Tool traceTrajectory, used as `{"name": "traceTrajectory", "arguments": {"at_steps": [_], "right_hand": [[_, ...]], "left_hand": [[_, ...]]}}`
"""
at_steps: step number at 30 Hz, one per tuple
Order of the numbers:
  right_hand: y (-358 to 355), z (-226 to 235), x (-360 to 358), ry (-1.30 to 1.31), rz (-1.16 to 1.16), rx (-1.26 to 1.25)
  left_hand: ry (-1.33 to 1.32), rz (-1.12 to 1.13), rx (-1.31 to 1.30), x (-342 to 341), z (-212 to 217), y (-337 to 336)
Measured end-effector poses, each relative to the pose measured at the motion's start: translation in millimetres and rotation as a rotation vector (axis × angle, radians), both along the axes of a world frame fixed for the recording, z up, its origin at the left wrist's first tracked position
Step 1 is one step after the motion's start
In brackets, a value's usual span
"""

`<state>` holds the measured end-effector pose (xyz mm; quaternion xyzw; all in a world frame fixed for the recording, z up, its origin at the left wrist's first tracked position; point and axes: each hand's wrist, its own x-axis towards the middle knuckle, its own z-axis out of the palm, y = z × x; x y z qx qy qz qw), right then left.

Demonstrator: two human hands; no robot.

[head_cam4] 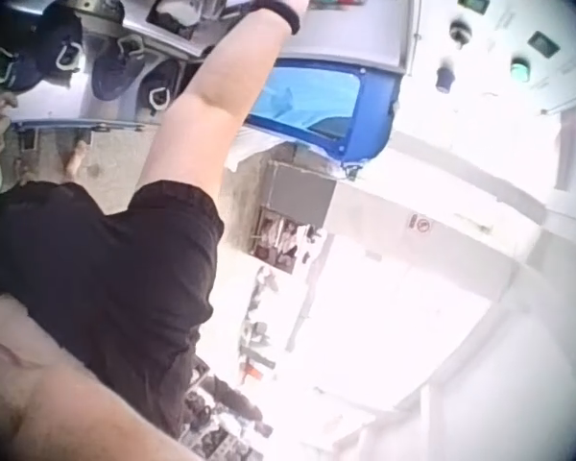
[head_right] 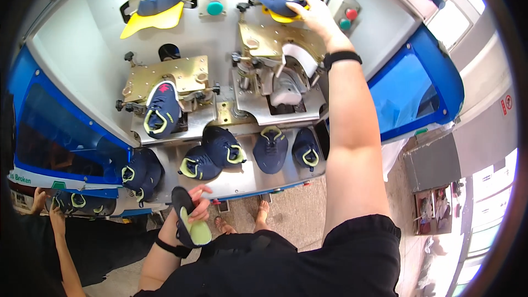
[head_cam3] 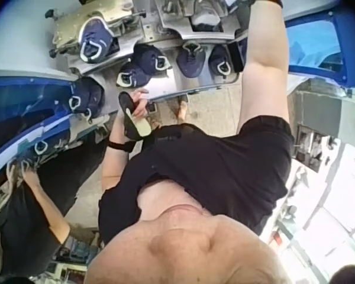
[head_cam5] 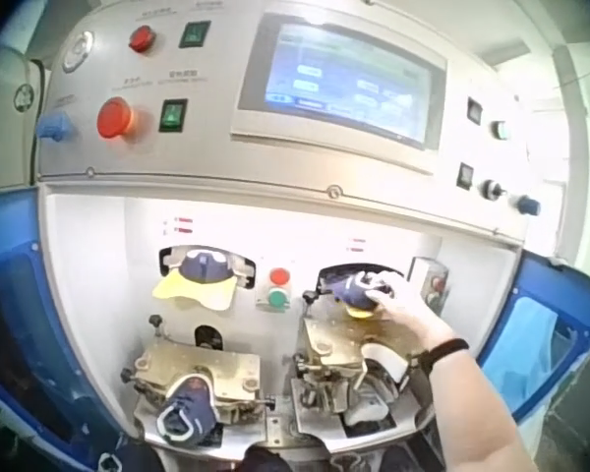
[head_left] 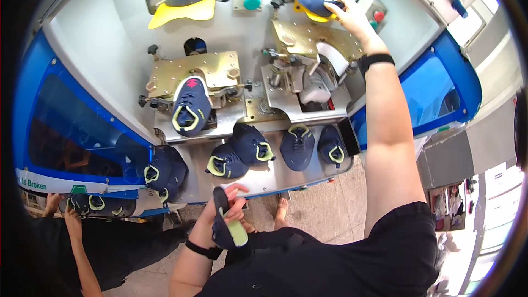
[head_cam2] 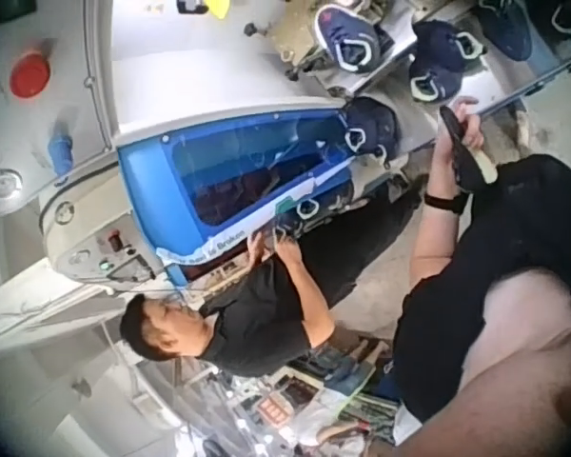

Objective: The recorder operates a heel-shaping or heel-lasting machine to mold the back part of shoe uppers.

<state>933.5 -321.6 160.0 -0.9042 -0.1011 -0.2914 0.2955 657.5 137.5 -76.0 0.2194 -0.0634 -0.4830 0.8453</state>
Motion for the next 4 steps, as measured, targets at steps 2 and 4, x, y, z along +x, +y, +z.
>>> {"name": "traceTrajectory", "arguments": {"at_steps": [2,4], "right_hand": [[6.8,-32.5,-40.9,-0.076,0.253,0.155],[15.1,-50.5,-85.4,-0.286,0.032,-0.108]], "left_hand": [[-0.032,-0.13,-0.014,14.0,1.3,-32.7],[0.006,-0.125,0.099,16.2,5.2,-67.4]]}}
